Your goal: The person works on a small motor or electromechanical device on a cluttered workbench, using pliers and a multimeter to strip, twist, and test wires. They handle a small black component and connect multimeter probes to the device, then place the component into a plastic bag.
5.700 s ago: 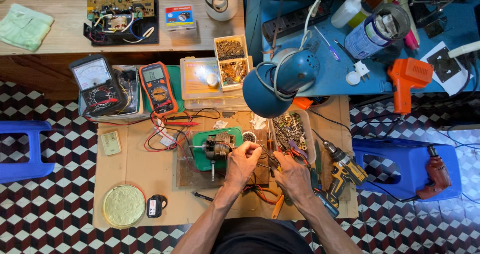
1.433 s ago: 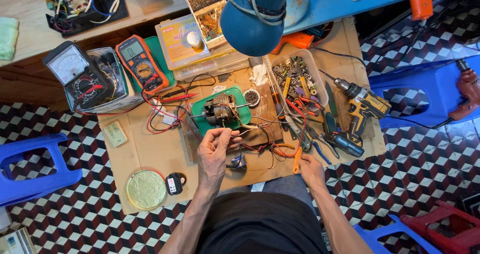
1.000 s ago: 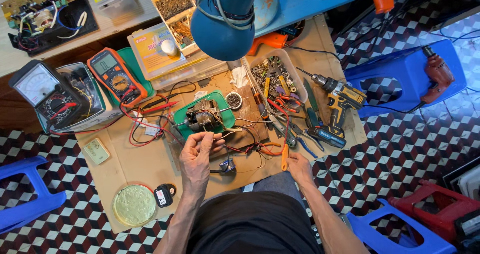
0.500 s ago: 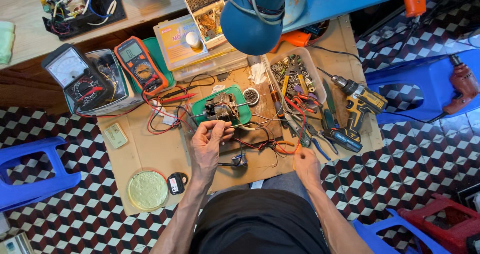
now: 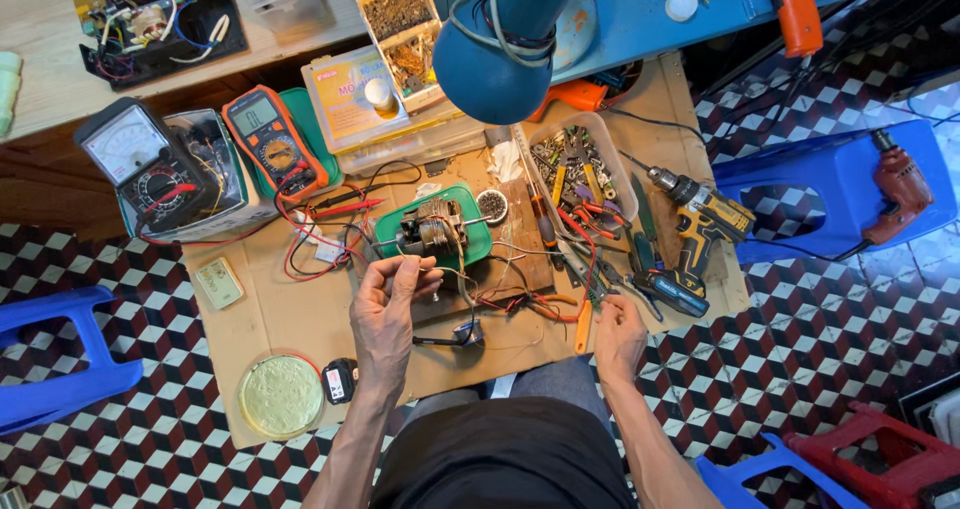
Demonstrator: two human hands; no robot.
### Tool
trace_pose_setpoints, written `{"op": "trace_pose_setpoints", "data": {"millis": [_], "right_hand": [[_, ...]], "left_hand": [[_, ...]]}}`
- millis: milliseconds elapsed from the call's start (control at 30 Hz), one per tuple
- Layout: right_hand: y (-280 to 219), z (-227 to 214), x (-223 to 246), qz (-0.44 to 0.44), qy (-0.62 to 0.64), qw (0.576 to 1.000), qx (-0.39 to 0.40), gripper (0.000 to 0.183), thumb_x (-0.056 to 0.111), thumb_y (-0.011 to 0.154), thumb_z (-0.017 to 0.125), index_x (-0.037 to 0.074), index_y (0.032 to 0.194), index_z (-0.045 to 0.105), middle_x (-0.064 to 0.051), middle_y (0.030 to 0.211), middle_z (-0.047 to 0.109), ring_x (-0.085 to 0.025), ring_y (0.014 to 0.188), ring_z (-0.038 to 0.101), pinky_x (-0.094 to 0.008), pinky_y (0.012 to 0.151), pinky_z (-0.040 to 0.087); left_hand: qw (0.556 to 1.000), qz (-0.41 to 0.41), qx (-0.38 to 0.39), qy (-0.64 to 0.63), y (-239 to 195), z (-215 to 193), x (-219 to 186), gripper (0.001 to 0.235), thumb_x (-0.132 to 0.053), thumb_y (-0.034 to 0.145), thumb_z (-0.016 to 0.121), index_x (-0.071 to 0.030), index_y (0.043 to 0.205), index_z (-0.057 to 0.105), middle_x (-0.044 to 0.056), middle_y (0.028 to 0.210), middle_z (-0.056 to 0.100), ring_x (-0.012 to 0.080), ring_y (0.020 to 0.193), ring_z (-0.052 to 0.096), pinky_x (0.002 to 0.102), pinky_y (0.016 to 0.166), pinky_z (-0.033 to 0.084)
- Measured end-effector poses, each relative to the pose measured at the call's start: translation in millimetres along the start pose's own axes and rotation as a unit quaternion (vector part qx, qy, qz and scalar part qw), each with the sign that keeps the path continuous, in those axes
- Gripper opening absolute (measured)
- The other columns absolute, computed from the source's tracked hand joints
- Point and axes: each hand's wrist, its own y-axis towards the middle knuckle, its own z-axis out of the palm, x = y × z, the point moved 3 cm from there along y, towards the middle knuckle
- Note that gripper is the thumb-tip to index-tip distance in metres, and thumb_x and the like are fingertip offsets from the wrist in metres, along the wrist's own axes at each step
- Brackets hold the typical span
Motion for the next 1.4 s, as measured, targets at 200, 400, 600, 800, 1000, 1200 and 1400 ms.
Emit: {"op": "trace_pose_setpoints", "data": {"millis": [200,400,600,800,1000,1200,1400], "right_hand": [[34.6,15.1,58.4,-0.24,-0.078,0.968,0.004,0.021,0.015,0.097,0.062,0.002,0.113,0.068,-0.016,0.101,0.07,-0.029,0.091,0.069,-0.041,0.08,0.055],[96.7,70.2,97.9,-0.429,-0.315,0.846,0.045,0.013,0.011,0.087,0.066,0.002,0.097,0.069,-0.019,0.097,0.069,-0.039,0.096,0.067,-0.05,0.084,0.053],[135.9,83.9,95.0,-0.324,-0.404,0.824,0.229,0.017,0.011,0.084,0.064,0.0,0.095,0.071,-0.025,0.096,0.07,-0.044,0.094,0.069,-0.053,0.083,0.055],[125.5,20.2,81.6,-0.109,-0.264,0.926,0.247,0.033,0.015,0.083,0.066,0.001,0.112,0.073,-0.02,0.094,0.067,-0.035,0.086,0.068,-0.045,0.077,0.053],[66.8,-8.7,12.1,0.078,-0.026,0.962,0.261,0.029,0.011,0.082,0.065,-0.001,0.107,0.073,-0.013,0.093,0.067,-0.022,0.081,0.062,-0.034,0.073,0.049],[46.7,56.3,-8.9,0.001,-0.086,0.972,0.22,0.031,0.027,0.088,0.067,0.003,0.106,0.075,-0.013,0.079,0.072,-0.02,0.074,0.065,-0.035,0.071,0.05],[50.6,96.6,22.7,0.024,-0.082,0.982,0.168,0.037,0.037,0.09,0.069,0.001,0.094,0.076,-0.016,0.073,0.07,-0.027,0.071,0.065,-0.042,0.068,0.049]], "left_hand": [[1.0,-0.007,-0.004,0.008,-3.9,4.8,-8.8,0.023,-0.022,0.102,0.06,0.0,0.11,0.065,0.01,0.1,0.076,0.0146,0.088,0.073,0.029,0.083,0.06],[1.0,0.004,-0.02,0.023,-5.3,6.8,-3.0,0.021,-0.021,0.101,0.063,-0.002,0.108,0.067,0.008,0.095,0.076,0.0115,0.083,0.069,0.026,0.08,0.057],[0.999,-0.022,-0.032,0.035,-7.1,7.0,0.3,0.022,-0.022,0.1,0.063,-0.002,0.106,0.069,0.007,0.093,0.076,0.0108,0.082,0.069,0.025,0.079,0.056],[0.999,-0.004,-0.036,0.028,-4.1,2.0,-4.4,0.022,-0.022,0.102,0.062,-0.002,0.108,0.067,0.007,0.094,0.076,0.0099,0.082,0.068,0.025,0.08,0.056],[0.998,0.006,-0.055,0.024,-2.2,0.1,-18.1,0.021,-0.021,0.102,0.062,-0.001,0.108,0.067,0.007,0.092,0.075,0.0101,0.08,0.068,0.025,0.079,0.057],[0.997,0.01,-0.078,-0.005,-12.4,-3.6,-30.3,0.02,-0.019,0.101,0.065,-0.001,0.108,0.067,0.004,0.086,0.071,0.0085,0.075,0.061,0.023,0.073,0.052],[0.996,0.038,-0.08,-0.017,-24.8,-11.7,-42.7,0.019,-0.018,0.1,0.066,-0.001,0.107,0.068,0.002,0.081,0.065,0.0069,0.072,0.056,0.022,0.065,0.046]]}}
